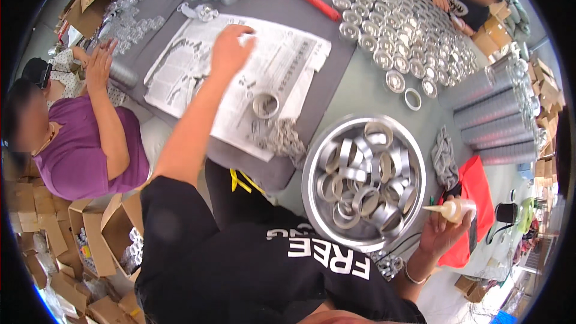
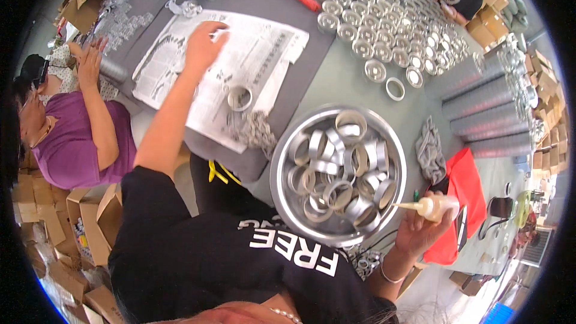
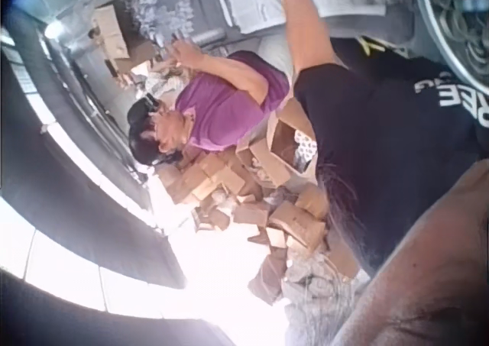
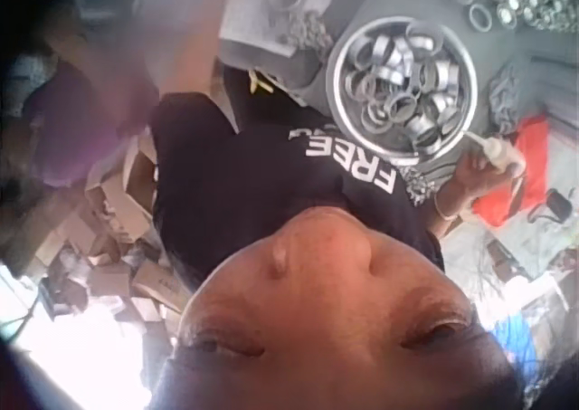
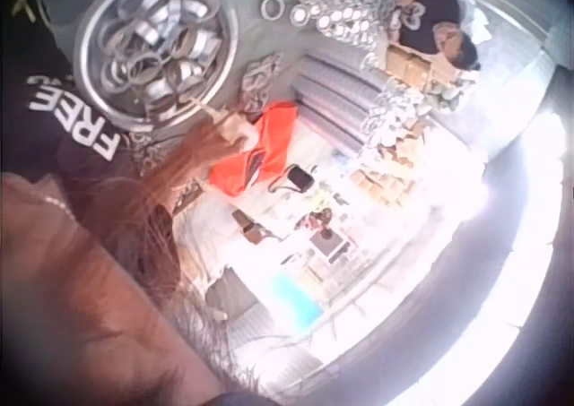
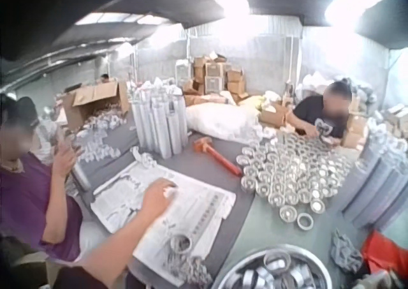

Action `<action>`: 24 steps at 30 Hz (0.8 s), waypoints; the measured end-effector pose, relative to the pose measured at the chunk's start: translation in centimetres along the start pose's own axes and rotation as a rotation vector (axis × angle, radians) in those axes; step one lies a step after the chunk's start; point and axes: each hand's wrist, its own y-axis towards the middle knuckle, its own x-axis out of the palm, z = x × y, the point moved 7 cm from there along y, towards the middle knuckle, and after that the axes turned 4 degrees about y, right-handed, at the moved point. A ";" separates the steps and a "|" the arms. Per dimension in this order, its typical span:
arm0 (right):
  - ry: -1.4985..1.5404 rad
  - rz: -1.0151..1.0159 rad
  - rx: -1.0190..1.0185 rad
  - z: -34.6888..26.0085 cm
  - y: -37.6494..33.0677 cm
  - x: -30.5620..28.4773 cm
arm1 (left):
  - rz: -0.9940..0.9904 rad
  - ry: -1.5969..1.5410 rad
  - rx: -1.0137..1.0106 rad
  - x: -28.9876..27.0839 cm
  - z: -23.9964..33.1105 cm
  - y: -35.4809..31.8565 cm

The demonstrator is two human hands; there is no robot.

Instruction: The person applies glue from a squeeze bottle to the inner edge of small silver metal rings. They pick up each ring from a metal tray, apply the adhesive, and place the ring back into the tray. Another person is visible in the background working with similar materials.

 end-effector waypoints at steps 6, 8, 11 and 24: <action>-0.116 0.124 -0.152 -2.5 0.4 2.5 | 0.240 0.351 -0.218 0.3 -19.9 11.7; -0.178 0.235 -0.229 -2.9 0.2 3.7 | 0.267 0.388 -0.277 2.2 -22.3 14.1; -0.284 0.288 -0.270 -1.8 0.5 6.7 | 0.142 0.551 -0.231 5.9 -27.2 16.2; -0.323 0.359 -0.258 -0.2 1.5 5.7 | -0.056 0.789 -0.050 6.5 -21.0 15.7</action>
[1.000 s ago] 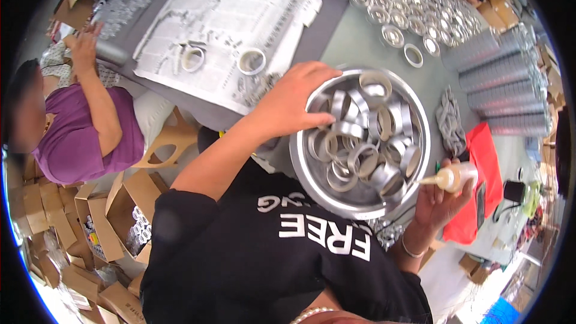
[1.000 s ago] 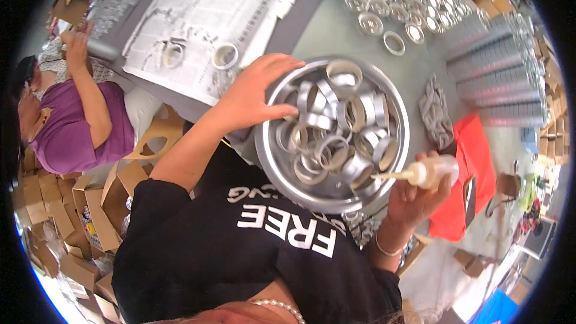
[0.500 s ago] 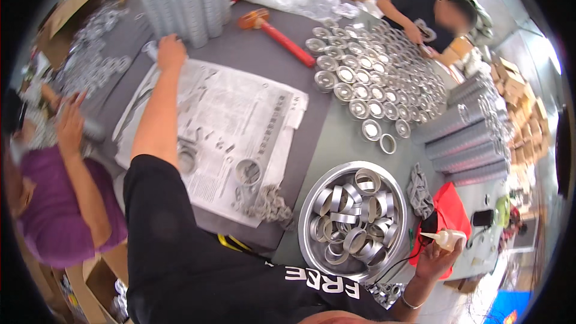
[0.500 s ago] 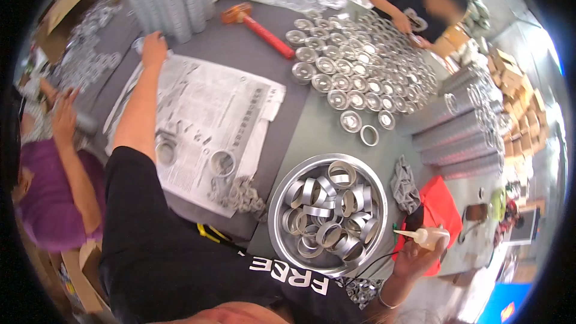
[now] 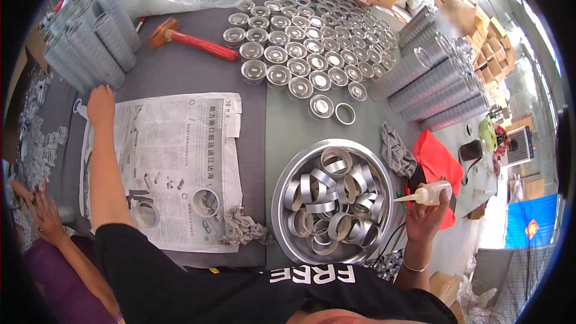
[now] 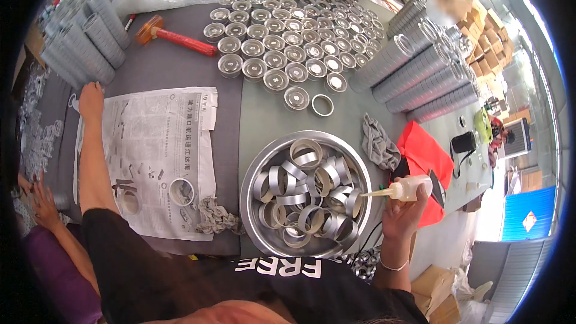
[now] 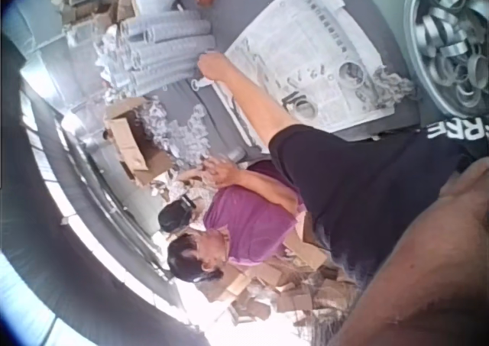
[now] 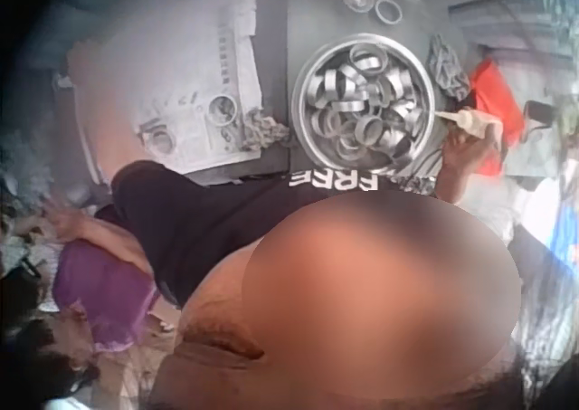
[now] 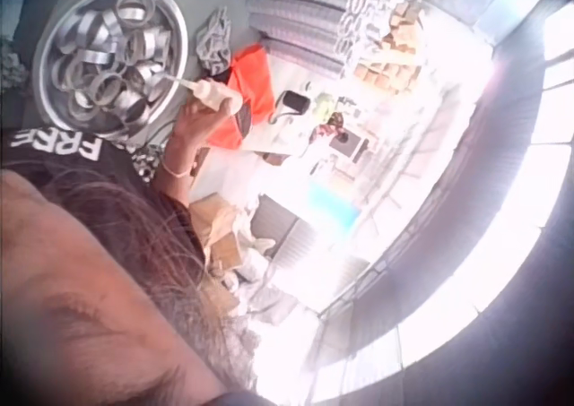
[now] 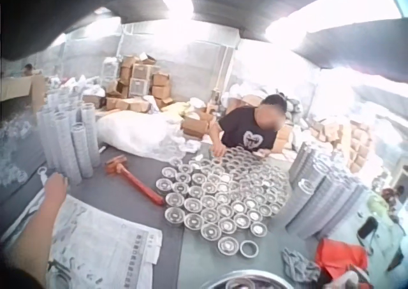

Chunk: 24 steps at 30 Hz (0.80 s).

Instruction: The person applies glue from a squeeze bottle to the inner edge of small silver metal rings. They pick up each ring from a metal tray, apply the adhesive, and place the ring back into the tray. Another person is visible in the background working with similar materials.

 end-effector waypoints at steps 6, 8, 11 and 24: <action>0.137 -0.003 0.089 0.7 0.5 -1.7 | -0.756 -1.093 -0.186 -3.0 17.3 -5.7; 0.167 -0.058 0.095 0.7 0.7 -1.7 | -0.966 -1.206 -0.032 -4.0 24.6 -6.1; 0.199 -0.062 0.074 -0.1 0.9 -2.7 | -1.015 -1.850 -0.083 -8.3 35.4 -5.2; 0.323 -0.189 0.130 -0.3 0.7 -7.7 | -0.362 -0.940 1.001 -27.9 41.2 -23.7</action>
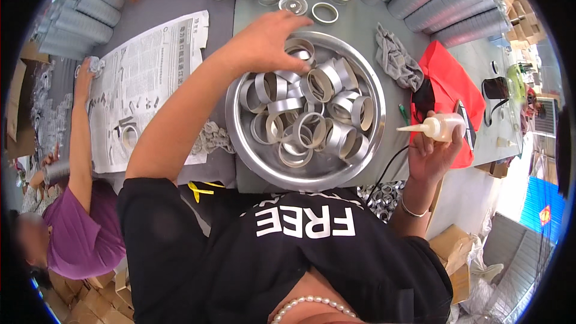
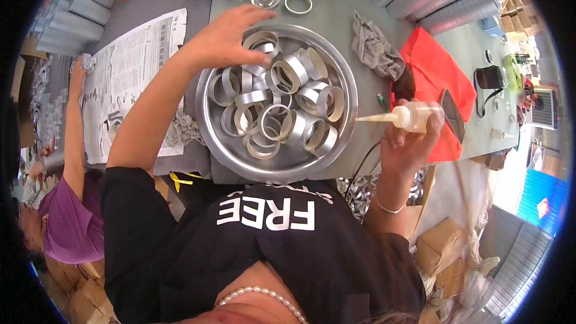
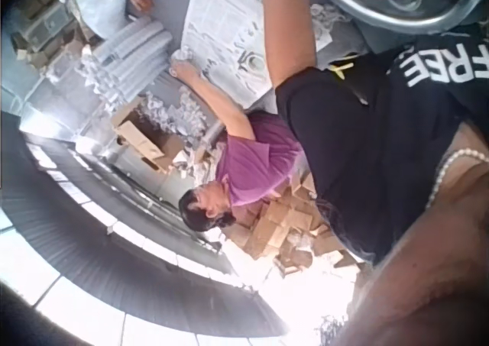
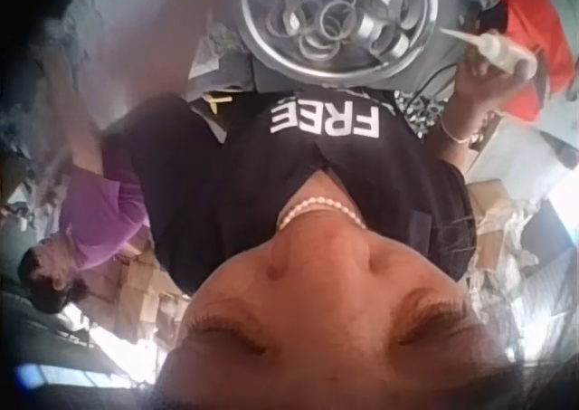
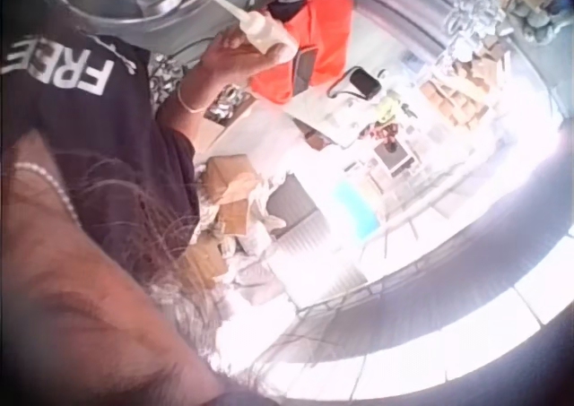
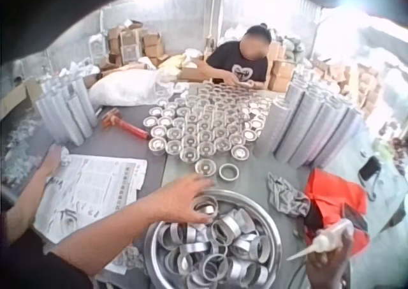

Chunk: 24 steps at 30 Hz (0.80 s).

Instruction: The person applies glue from a squeeze bottle to the inner edge of small silver metal rings. They pick up each ring from a metal tray, apply the adhesive, and place the ring back into the tray. Another person is visible in the background working with similar materials.

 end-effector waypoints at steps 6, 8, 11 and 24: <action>0.069 -0.023 0.036 0.8 0.6 1.8 | -0.267 -0.244 -0.140 0.3 0.9 -1.3; 0.073 -0.037 0.024 0.8 0.3 1.9 | -0.074 -0.519 -0.322 -1.6 1.2 -2.8; 0.083 -0.049 0.011 0.8 -0.4 2.4 | 0.261 -0.898 -0.473 -3.6 1.5 -8.9; 0.128 -0.202 0.126 3.6 -0.6 5.4 | 0.253 -0.013 -0.762 0.6 9.4 -27.6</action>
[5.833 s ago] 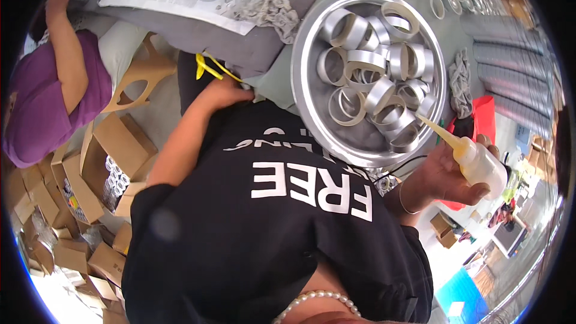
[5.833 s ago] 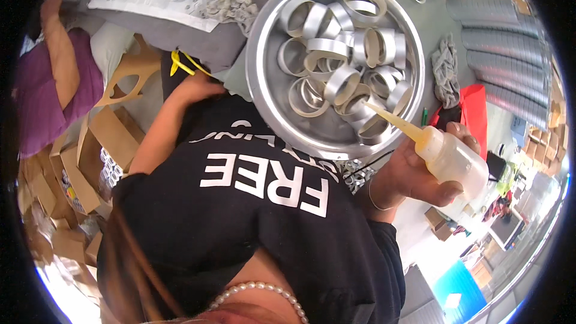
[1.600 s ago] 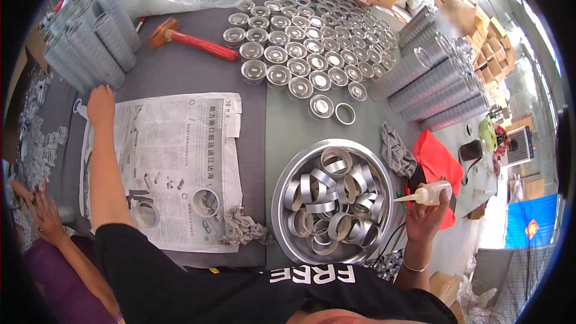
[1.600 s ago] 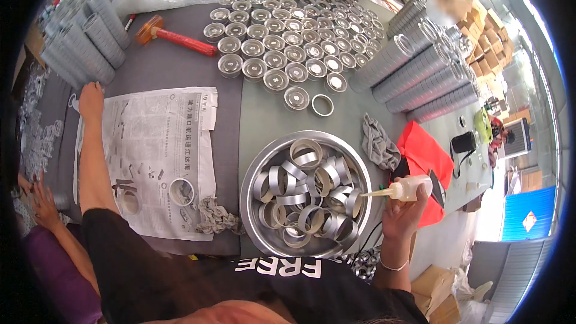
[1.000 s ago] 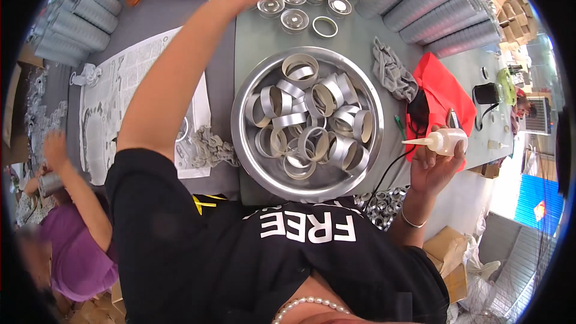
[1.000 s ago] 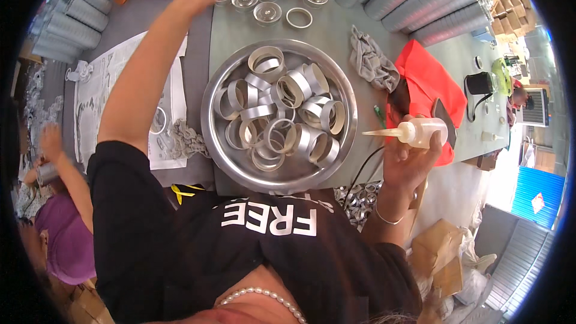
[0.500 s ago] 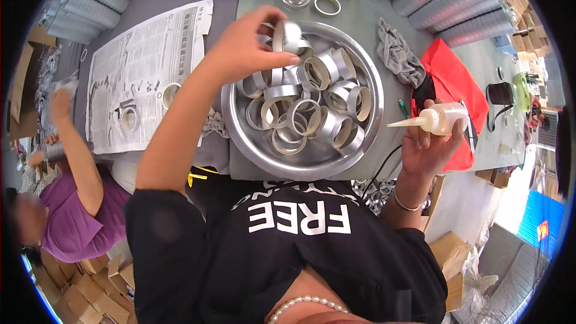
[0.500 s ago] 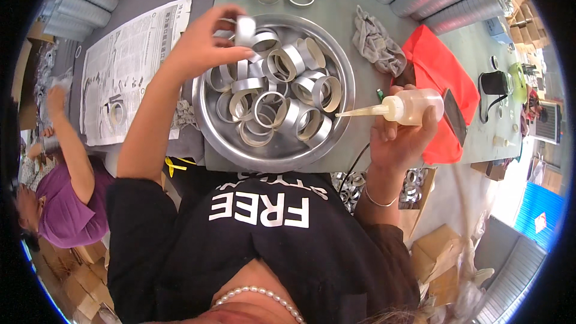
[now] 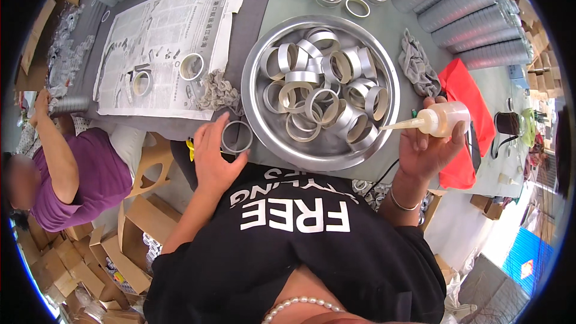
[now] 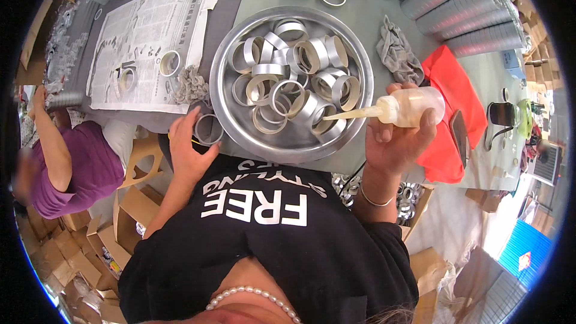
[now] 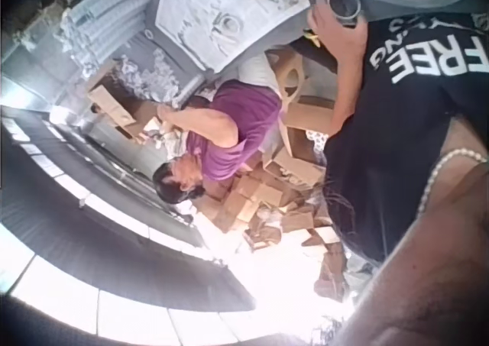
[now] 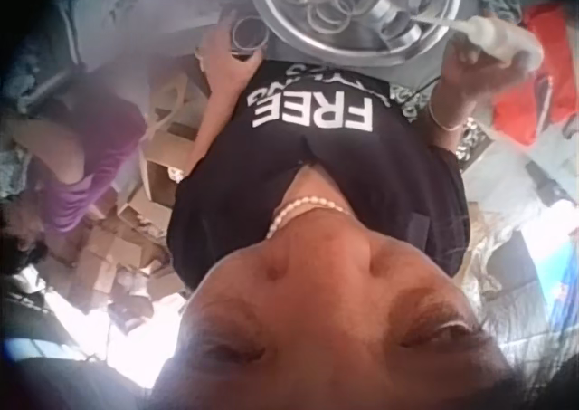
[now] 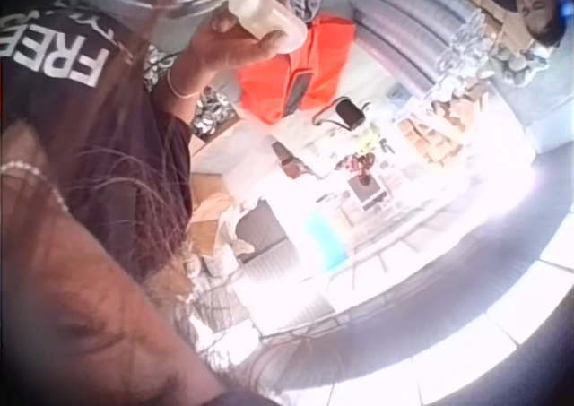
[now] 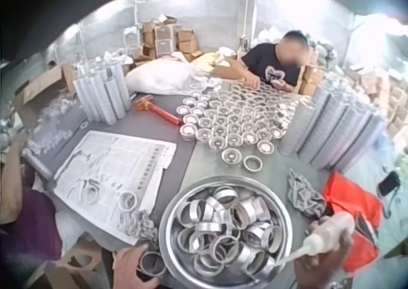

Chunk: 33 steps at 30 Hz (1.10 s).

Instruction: The person applies glue from a squeeze bottle to the inner edge of small silver metal rings. They pick up each ring from a metal tray, apply the adhesive, and place the ring back into the tray. Another person is visible in the background working with similar materials.

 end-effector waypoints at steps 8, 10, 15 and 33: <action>-0.150 -0.257 -0.173 -0.1 -2.3 2.8 | -0.243 -0.838 -0.384 -0.9 0.1 -0.8; -0.326 -0.217 -0.430 -0.9 -4.0 3.3 | -0.368 -1.408 -0.368 0.2 2.9 -0.9; -0.588 -1.101 -0.584 0.8 -8.4 10.2 | -0.729 -1.986 -0.685 2.1 7.4 -2.5; -0.780 -1.016 -0.552 4.4 -9.3 12.0 | -0.562 -1.516 -0.478 0.9 7.5 -1.8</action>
